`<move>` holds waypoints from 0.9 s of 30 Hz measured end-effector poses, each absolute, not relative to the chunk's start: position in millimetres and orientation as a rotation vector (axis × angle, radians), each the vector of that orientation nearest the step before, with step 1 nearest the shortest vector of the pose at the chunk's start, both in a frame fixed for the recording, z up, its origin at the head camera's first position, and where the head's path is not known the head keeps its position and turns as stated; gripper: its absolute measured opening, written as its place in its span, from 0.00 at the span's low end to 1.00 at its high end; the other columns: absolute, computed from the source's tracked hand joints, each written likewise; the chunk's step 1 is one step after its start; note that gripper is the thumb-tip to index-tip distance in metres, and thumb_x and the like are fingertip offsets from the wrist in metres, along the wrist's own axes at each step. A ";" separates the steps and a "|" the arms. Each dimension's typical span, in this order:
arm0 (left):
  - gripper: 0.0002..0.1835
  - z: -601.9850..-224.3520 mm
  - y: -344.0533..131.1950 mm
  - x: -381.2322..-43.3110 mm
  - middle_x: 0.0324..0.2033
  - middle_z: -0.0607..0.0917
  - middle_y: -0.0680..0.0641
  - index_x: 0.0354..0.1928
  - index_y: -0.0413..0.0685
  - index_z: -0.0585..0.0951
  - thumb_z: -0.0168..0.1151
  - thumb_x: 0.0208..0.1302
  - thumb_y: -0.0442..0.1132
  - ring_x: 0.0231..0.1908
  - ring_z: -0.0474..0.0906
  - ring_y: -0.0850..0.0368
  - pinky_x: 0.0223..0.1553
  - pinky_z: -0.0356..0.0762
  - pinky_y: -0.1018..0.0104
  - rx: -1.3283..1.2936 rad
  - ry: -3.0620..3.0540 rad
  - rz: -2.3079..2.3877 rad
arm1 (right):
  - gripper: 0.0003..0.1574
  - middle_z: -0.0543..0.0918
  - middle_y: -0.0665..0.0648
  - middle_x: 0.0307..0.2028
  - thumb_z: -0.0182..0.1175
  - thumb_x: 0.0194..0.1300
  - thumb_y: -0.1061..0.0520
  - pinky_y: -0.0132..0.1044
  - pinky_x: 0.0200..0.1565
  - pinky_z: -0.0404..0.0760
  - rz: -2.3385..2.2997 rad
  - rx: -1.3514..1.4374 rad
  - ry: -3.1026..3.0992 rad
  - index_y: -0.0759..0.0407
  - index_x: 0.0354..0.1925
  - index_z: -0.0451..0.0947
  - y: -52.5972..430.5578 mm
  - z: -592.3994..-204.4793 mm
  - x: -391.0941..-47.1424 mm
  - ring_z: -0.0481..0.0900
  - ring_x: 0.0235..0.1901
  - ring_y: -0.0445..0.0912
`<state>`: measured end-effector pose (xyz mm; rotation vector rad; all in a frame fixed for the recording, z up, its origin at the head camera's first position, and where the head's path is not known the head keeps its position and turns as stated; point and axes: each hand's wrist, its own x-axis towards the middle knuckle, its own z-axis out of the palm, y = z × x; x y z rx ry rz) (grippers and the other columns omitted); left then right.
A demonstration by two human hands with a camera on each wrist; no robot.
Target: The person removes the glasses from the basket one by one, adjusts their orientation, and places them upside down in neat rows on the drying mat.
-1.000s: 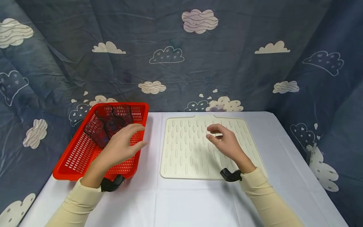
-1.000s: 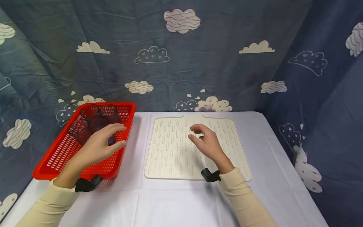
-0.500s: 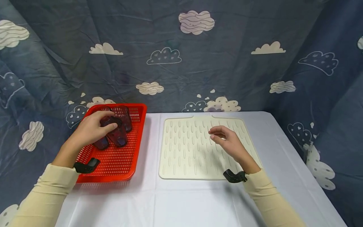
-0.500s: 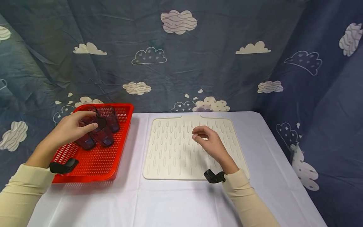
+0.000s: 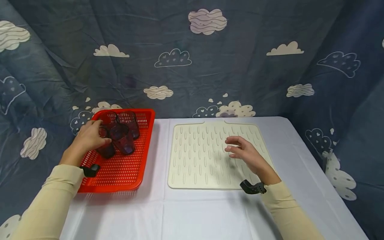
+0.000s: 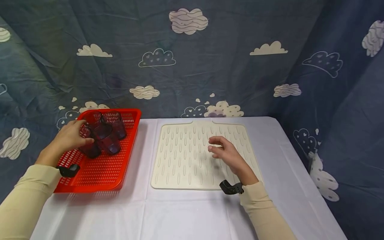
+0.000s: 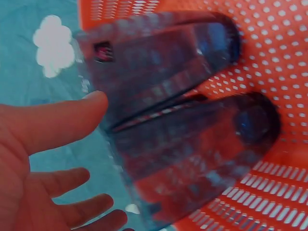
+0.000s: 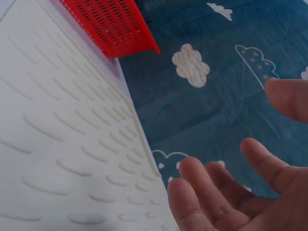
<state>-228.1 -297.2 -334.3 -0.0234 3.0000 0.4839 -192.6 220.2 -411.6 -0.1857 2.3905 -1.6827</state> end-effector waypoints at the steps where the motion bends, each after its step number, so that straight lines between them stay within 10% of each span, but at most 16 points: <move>1: 0.49 -335.8 -298.9 -229.0 0.67 0.55 0.19 0.72 0.26 0.54 0.68 0.56 0.43 0.65 0.53 0.18 0.65 0.55 0.24 -0.036 2.990 0.477 | 0.34 0.67 0.68 0.67 0.57 0.73 0.52 0.48 0.58 0.81 -1.685 -0.185 2.384 0.66 0.69 0.60 220.6 -412.4 -192.2 0.73 0.62 0.60; 27: 0.48 -360.7 -319.0 -240.8 0.65 0.65 0.23 0.71 0.30 0.58 0.72 0.52 0.40 0.62 0.57 0.18 0.64 0.56 0.24 -0.002 3.006 0.448 | 0.37 0.66 0.70 0.68 0.59 0.71 0.51 0.53 0.59 0.80 -1.652 -0.158 2.366 0.67 0.68 0.60 231.3 -430.9 -188.2 0.71 0.63 0.61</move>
